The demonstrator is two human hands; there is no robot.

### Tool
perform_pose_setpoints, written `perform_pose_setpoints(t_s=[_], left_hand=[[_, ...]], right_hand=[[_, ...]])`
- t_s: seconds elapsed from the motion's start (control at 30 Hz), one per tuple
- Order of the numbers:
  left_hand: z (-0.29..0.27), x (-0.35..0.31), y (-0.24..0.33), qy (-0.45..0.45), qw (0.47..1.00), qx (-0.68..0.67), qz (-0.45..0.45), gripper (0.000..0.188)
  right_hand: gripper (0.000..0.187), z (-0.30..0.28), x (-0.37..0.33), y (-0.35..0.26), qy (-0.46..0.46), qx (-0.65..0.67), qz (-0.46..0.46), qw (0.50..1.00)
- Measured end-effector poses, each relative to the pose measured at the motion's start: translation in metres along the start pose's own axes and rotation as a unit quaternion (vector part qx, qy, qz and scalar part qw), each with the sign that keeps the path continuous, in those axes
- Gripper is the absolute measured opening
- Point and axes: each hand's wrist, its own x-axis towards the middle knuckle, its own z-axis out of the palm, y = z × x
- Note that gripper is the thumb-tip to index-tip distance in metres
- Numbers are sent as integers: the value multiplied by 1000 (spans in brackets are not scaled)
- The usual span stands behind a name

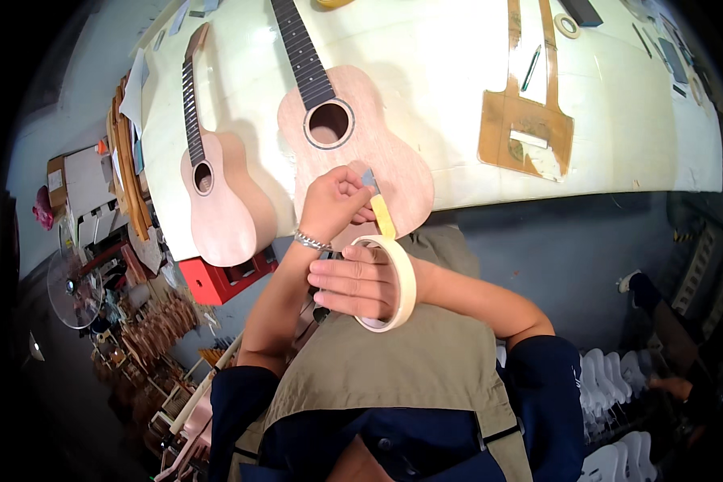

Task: The person applies masking tape to the fretboard of an acoustic guitar body. They then use a template and pencil to mark the body, followed by applying tape around the soundhole. The process is repeated for multiple guitar bodies in a workshop setting.

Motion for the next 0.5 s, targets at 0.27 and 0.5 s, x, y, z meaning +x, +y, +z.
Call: perform_pose_setpoints(t_s=[0.27,0.5], left_hand=[[-251,-36,-34,320,895,-60,305,18],[-424,-14,-190,398,869,274,102,27]], right_hand=[[52,50,62,10,324,359,370,793],[54,155,125,-22,318,388,339,796]])
